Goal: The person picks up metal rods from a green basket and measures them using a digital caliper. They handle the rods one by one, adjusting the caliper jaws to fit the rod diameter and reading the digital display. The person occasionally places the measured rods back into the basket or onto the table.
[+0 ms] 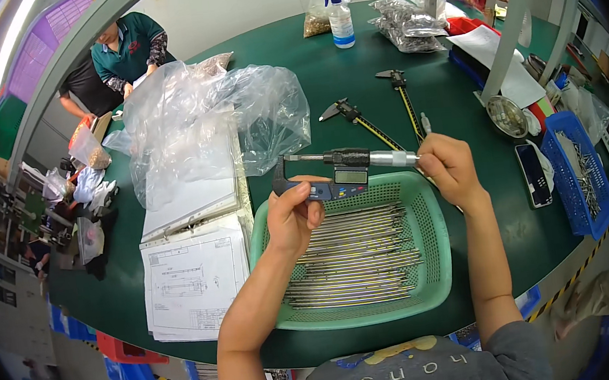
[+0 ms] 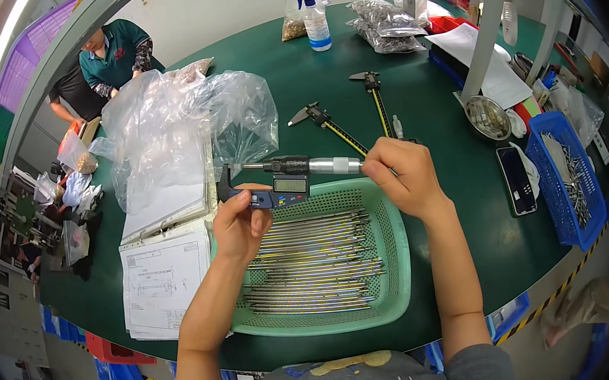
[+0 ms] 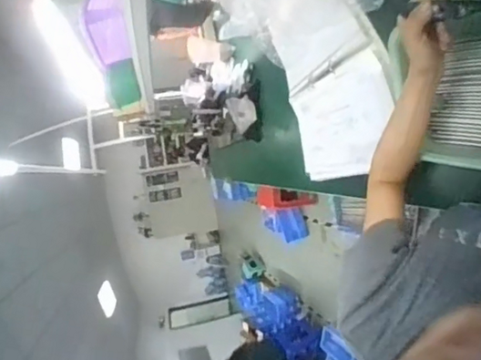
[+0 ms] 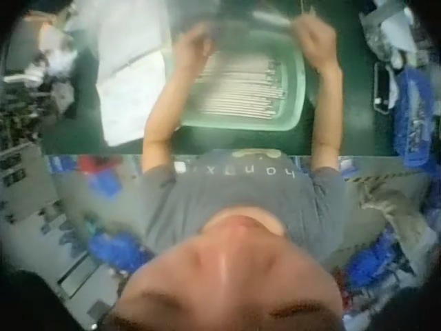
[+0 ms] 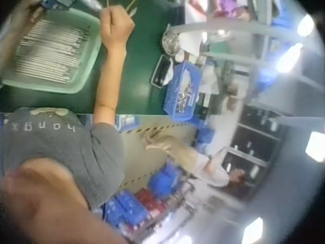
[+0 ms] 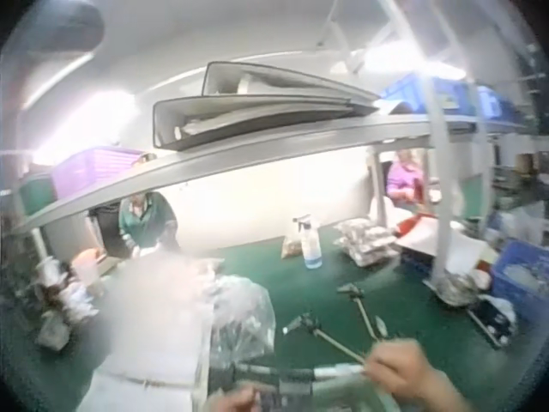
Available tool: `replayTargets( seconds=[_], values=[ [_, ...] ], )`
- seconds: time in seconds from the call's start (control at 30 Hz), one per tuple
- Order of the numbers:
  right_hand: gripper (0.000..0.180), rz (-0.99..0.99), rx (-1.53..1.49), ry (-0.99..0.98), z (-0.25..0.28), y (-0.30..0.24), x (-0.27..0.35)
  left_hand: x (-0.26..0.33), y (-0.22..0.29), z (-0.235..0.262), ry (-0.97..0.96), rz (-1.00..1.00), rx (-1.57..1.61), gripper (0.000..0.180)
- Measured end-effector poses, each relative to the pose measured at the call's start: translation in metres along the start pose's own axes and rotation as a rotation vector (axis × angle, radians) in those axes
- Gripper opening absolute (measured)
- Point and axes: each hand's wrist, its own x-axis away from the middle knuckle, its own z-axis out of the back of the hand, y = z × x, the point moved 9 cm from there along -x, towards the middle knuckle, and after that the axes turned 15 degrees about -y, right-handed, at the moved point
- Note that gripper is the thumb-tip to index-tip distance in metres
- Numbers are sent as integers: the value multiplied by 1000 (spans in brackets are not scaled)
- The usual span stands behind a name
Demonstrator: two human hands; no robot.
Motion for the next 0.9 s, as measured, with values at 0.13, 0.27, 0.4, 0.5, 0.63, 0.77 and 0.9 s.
replayTargets(
  seconds=[0.13,0.27,0.4,0.5,0.63,0.77,0.9],
  values=[
    [12,11,-59,78,4,-16,-7,1,1,2,11,-12,-12,29],
    [13,23,-25,21,-1,-8,-5,2,2,3,24,-8,6,29],
    [18,-151,-386,33,-13,19,-1,1,3,1,23,-22,-3,29],
    [24,-245,-751,-98,-50,13,-6,0,-3,-2,44,-13,12,30],
    [45,-214,-1002,-216,-76,-5,-8,0,-23,-29,-41,82,-8,34],
    [46,-231,-1054,-137,-60,-3,-4,1,-33,-52,-203,144,-90,40],
    [45,-155,-1009,-146,-55,-6,-4,3,-33,-63,-313,166,-236,39]
  ],
)
